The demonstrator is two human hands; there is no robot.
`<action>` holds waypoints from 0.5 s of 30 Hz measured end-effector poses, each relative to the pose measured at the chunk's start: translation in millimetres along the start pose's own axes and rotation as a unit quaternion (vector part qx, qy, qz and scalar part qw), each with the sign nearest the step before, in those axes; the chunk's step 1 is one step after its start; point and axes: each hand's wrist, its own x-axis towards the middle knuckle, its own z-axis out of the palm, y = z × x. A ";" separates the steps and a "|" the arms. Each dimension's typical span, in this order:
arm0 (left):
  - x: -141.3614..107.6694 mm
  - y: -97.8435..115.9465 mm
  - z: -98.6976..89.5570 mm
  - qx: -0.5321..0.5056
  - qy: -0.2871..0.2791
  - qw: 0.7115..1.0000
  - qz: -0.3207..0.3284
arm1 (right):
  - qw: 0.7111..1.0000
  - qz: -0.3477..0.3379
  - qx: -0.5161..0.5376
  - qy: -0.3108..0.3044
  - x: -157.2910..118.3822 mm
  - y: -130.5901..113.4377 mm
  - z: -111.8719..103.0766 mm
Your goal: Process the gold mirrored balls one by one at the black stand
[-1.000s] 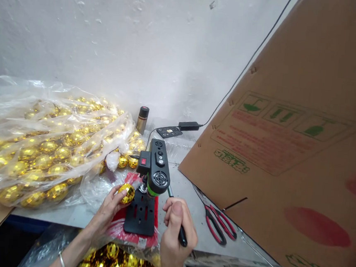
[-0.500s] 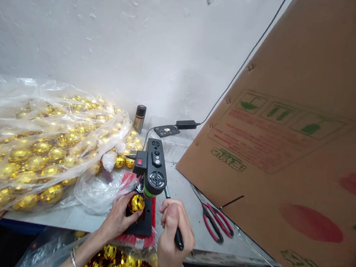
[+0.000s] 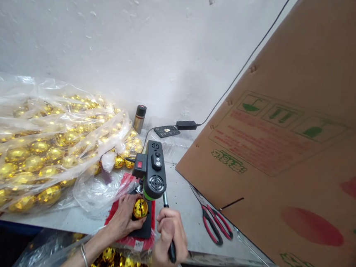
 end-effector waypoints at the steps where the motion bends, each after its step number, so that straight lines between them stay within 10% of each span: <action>1: -0.3 0.1 0.2 0.000 -0.002 1.000 -0.004 | 1.000 -0.012 -0.002 0.004 -5.7 5.5 1.0; 15: -1.4 4.1 2.5 -0.004 0.015 1.000 0.000 | 0.999 -0.024 0.004 0.049 -33.5 31.4 6.4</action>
